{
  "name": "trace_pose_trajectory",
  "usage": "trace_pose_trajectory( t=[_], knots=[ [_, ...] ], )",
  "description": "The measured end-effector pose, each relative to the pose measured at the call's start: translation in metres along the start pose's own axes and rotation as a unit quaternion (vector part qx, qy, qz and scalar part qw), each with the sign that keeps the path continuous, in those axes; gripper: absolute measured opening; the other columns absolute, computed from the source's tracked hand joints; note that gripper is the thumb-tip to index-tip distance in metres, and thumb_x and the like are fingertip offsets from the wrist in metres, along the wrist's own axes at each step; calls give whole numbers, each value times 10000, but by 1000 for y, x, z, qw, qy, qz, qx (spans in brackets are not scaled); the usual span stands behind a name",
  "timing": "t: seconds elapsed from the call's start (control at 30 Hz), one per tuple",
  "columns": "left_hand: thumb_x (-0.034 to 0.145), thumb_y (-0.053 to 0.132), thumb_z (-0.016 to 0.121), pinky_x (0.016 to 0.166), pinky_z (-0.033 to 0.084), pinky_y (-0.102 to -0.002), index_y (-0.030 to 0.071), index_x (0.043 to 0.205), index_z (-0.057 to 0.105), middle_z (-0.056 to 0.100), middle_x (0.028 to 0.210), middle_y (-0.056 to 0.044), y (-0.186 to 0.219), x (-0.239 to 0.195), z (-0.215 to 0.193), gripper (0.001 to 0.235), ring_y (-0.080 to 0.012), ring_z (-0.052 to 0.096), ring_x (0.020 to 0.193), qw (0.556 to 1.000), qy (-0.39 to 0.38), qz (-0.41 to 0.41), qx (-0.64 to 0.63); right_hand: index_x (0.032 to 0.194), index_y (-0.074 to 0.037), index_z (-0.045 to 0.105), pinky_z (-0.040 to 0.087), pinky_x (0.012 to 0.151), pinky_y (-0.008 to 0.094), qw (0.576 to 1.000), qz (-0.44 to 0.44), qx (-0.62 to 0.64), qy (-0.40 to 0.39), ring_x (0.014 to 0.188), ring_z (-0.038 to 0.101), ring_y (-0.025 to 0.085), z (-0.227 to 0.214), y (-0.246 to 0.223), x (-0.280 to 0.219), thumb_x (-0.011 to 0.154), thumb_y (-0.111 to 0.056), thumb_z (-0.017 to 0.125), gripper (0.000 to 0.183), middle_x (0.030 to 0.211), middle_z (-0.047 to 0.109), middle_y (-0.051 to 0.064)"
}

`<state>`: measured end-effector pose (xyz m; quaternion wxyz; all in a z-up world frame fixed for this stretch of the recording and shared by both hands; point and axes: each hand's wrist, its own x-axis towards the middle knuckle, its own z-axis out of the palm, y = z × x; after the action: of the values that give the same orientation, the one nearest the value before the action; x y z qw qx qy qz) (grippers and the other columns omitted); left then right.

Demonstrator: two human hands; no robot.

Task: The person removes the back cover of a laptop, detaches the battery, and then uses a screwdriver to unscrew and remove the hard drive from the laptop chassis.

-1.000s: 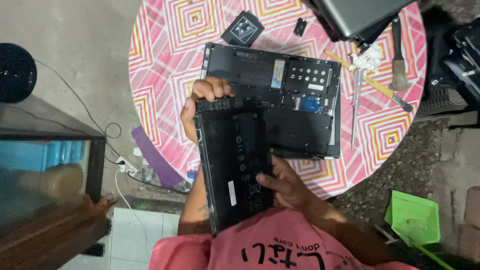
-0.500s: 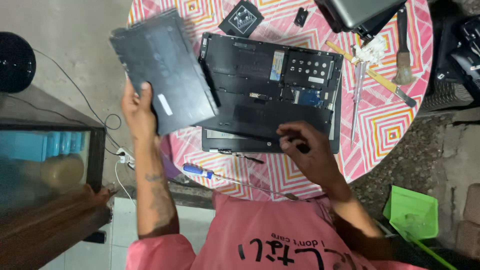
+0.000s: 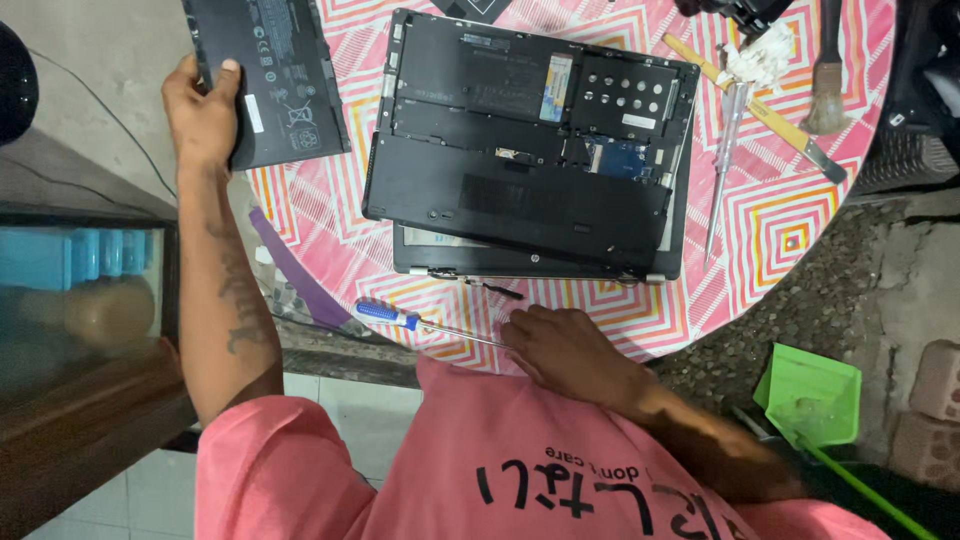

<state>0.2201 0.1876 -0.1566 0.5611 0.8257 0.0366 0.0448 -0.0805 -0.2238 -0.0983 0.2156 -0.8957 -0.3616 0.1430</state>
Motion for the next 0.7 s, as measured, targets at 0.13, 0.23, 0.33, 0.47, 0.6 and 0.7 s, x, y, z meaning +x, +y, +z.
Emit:
trace_pose_trajectory(
  t=[0.13, 0.23, 0.33, 0.47, 0.6, 0.7],
  knots=[
    [966, 214, 747, 674, 510, -349, 25, 1312, 656, 689, 941, -53, -5, 3, 0, 405, -166, 568, 759, 971, 48, 96, 215, 944, -77, 564, 417, 474, 508, 999, 26, 25, -25, 677, 618, 363, -12, -1, -4, 1014, -232, 490, 186, 849, 606, 115],
    [946, 277, 746, 909, 485, -454, -21, 1322, 631, 698, 1100, -272, -12, 0, 7, 493, -445, 655, 1023, 935, 102, 125, 316, 1081, -110, 551, 453, 573, 504, 980, 80, 153, -102, 718, 650, 376, -32, 2, -13, 1047, -317, 388, 266, 982, 694, 90],
    [956, 236, 751, 792, 499, -424, -5, 1313, 656, 601, 926, -182, 0, -13, 16, 441, -404, 656, 866, 920, 117, 185, 326, 996, -163, 637, 375, 535, 331, 941, 92, 324, -21, 536, 621, 171, -42, 9, -34, 1008, -343, 460, 252, 673, 684, -1],
    [925, 159, 714, 750, 499, -456, -21, 1097, 722, 415, 1009, -129, 62, -50, 35, 249, -327, 532, 921, 916, 142, 225, 301, 927, -41, 672, 594, 553, 300, 844, 67, 480, 229, 621, 682, 169, -27, 28, -66, 939, -218, 580, 200, 792, 696, 66],
    [1021, 220, 576, 835, 406, -422, 27, 1142, 725, 623, 1056, -157, 103, -96, 74, 271, -309, 540, 979, 939, 9, 279, 203, 1038, 67, 574, 575, 565, 374, 727, 61, 554, 401, 617, 673, 291, -42, 29, -77, 907, -86, 628, 208, 722, 616, 203],
    [988, 176, 604, 898, 460, -453, 42, 1202, 713, 553, 1207, -113, 110, -128, 102, 275, -305, 479, 1125, 931, -127, 244, 239, 1113, 2, 482, 610, 789, 508, 739, 79, 521, 419, 821, 716, 380, -53, 34, -70, 811, 21, 641, 342, 858, 667, 303]
  ],
)
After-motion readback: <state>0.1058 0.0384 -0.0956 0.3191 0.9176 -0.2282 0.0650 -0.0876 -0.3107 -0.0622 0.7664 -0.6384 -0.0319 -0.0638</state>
